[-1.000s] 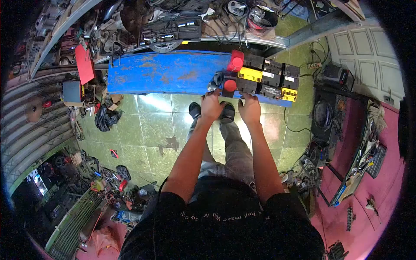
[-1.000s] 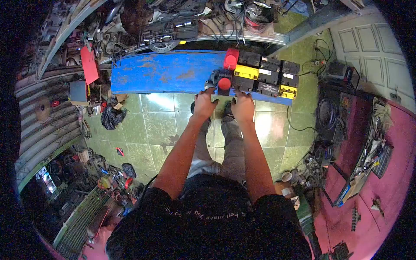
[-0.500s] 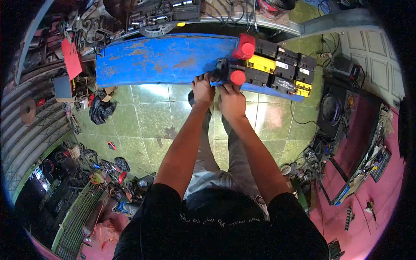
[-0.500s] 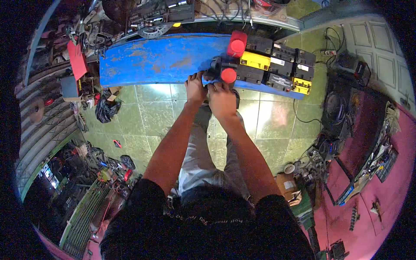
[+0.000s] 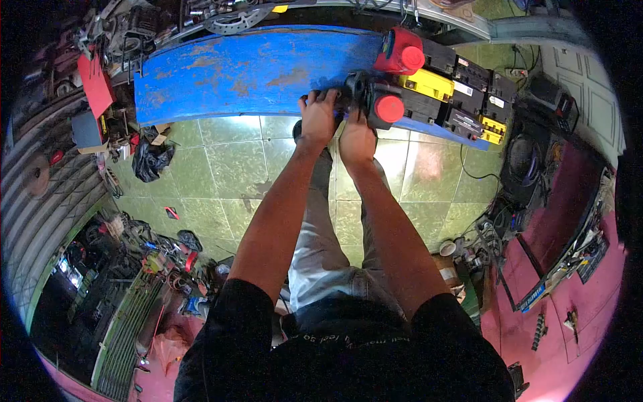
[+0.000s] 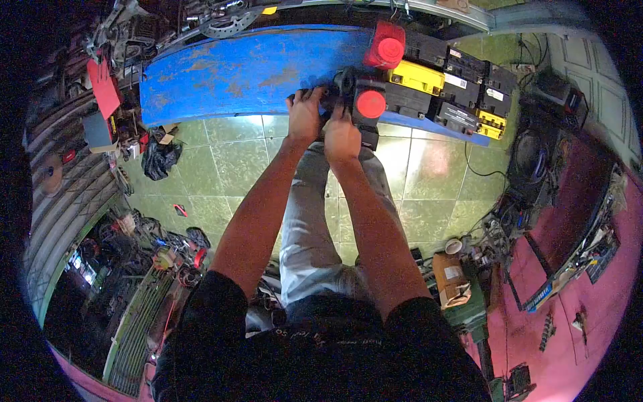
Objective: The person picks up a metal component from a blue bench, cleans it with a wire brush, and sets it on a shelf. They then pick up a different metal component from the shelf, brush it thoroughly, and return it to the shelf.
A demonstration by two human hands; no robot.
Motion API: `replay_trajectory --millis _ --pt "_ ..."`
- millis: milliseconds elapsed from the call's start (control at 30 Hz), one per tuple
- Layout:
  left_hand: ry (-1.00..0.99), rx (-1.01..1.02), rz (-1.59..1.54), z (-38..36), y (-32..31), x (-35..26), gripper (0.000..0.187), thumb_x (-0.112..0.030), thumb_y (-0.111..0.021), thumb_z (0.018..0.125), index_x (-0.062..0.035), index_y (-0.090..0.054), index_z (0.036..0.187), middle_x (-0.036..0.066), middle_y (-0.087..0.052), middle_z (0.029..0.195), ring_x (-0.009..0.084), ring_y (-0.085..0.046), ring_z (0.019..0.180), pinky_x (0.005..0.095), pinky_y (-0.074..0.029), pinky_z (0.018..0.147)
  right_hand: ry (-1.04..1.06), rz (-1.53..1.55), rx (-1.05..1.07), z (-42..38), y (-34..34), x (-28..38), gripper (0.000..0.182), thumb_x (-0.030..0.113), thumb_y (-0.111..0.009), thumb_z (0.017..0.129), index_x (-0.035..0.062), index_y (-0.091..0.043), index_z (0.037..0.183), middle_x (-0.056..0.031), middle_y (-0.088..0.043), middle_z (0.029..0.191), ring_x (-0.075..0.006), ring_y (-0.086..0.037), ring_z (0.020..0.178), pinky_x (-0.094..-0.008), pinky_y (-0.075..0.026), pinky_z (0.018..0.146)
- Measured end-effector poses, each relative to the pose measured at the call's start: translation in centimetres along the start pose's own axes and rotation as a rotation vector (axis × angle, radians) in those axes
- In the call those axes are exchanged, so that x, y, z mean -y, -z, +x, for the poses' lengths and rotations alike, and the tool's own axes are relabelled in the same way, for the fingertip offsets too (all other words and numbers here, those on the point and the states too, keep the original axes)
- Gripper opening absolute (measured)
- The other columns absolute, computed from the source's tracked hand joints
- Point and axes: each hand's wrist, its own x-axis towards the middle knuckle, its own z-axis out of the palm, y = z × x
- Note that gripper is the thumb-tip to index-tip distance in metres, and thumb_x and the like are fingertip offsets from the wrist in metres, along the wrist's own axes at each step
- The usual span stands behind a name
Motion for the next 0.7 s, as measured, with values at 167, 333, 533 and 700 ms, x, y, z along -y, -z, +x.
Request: replay_trajectory --millis 167,333,533,700 --pt "-0.085 -0.090 0.015 -0.7 1.5 -0.7 0.045 -0.014 -0.074 0.083 -0.0156 -0.066 0.128 0.009 -0.076 0.117 0.0325 -0.057 0.126 0.0596 -0.033 0.108 0.151 0.098 -0.202 -0.3 -1.2 -0.5 0.054 0.008 -0.054 0.097 0.0041 -0.046 0.150 -0.0267 -0.063 0.135 -0.0428 -0.076 0.085 -0.0515 -0.064 0.069" --pt "-0.074 -0.124 -0.021 -3.3 7.5 -2.5 0.064 -0.028 -0.088 0.069 -0.0171 -0.067 0.128 0.007 -0.072 0.121 0.0307 -0.054 0.127 0.0579 -0.031 0.110 0.208 0.116 -0.200 -2.9 2.0 0.4 0.061 0.004 -0.061 0.091 0.0075 -0.048 0.150 -0.0204 -0.056 0.148 -0.0423 -0.076 0.084 -0.0514 -0.063 0.068" --pt "-0.060 -0.257 -0.177 -6.9 17.7 -4.1 0.067 -0.023 -0.090 0.065 -0.0179 -0.066 0.128 0.007 -0.069 0.123 0.0317 -0.051 0.131 0.0565 -0.031 0.110 0.359 0.235 -0.347 -7.7 9.6 5.0 0.047 0.011 -0.067 0.096 0.0146 -0.059 0.142 -0.0134 -0.061 0.143 -0.0394 -0.075 0.087 -0.0503 -0.063 0.069" --pt "-0.053 -0.301 -0.252 -9.6 26.9 -5.3 0.074 -0.022 -0.091 0.064 -0.0187 -0.066 0.133 0.007 -0.067 0.125 0.0321 -0.050 0.132 0.0544 -0.031 0.111 0.571 0.335 -0.459 -11.0 18.0 10.3 0.042 0.008 -0.071 0.093 0.0125 -0.066 0.134 -0.0121 -0.066 0.133 -0.0369 -0.074 0.098 -0.0449 -0.063 0.076"
